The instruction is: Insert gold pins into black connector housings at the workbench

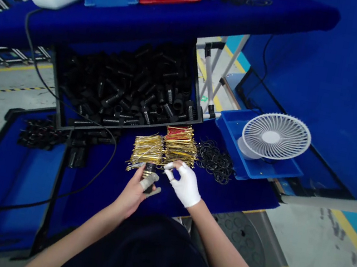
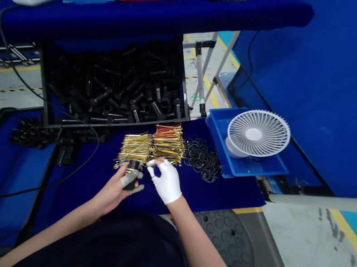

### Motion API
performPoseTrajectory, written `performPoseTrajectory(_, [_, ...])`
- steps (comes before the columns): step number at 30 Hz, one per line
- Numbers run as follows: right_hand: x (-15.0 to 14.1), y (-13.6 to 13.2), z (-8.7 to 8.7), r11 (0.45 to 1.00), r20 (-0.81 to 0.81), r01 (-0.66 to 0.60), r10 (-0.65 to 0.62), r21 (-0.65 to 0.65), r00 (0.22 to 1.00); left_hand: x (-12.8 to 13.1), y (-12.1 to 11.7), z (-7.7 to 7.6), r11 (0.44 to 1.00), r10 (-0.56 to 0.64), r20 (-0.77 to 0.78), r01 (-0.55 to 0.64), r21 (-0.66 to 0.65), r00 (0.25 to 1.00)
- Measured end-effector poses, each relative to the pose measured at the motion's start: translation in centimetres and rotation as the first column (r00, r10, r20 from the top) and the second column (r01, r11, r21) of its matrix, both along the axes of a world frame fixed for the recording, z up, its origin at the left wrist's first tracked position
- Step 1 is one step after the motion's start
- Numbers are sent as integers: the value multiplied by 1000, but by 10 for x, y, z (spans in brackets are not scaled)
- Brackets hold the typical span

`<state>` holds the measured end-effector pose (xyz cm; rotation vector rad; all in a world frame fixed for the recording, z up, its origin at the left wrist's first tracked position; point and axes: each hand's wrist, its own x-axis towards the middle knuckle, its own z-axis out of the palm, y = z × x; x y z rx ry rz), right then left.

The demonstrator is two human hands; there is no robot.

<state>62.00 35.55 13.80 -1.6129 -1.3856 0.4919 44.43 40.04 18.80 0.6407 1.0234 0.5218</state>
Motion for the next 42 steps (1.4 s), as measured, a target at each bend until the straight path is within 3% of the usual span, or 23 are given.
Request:
performPoseTrajectory(9, [-13, -22, 20, 977, 80, -128, 115, 173, 990, 8, -5, 10, 974, -122, 40, 112, 198, 992])
performPoseTrajectory(17, [-14, -29, 27, 968, 72, -184, 175, 168, 982, 6, -1, 18, 910, -171, -27, 169, 380, 985])
performPoseTrajectory(19, [-17, -29, 30, 974, 0, -148, 150, 169, 989, 6, -1, 21, 872, -208, -92, 227, 433, 974])
performPoseTrajectory(24, [-25, -23, 38, 994, -228, 94, -78, 58, 970, 3, -3, 22, 790, -247, -191, 311, 528, 950])
performPoseTrajectory(30, [-22, -16, 43, 997, -325, 75, -78, -23, 942, 1, 1, 27, 817, -227, -97, 244, 522, 969])
performPoseTrajectory(34, [-16, -18, 41, 992, -440, -71, 20, -101, 898, -2, 5, 38, 863, -284, 0, 255, 436, 959])
performPoseTrajectory(38, [-16, -21, 40, 973, -492, -184, 94, -138, 866, -8, 4, 43, 812, -359, -55, 341, 474, 932])
performPoseTrajectory(40, [-19, -20, 40, 975, -474, -194, 120, -111, 872, -9, 1, 41, 793, -300, -105, 309, 524, 948])
performPoseTrajectory(42, [-23, -17, 41, 977, -459, -194, 134, -86, 878, -6, -2, 35, 848, -220, -100, 241, 472, 970])
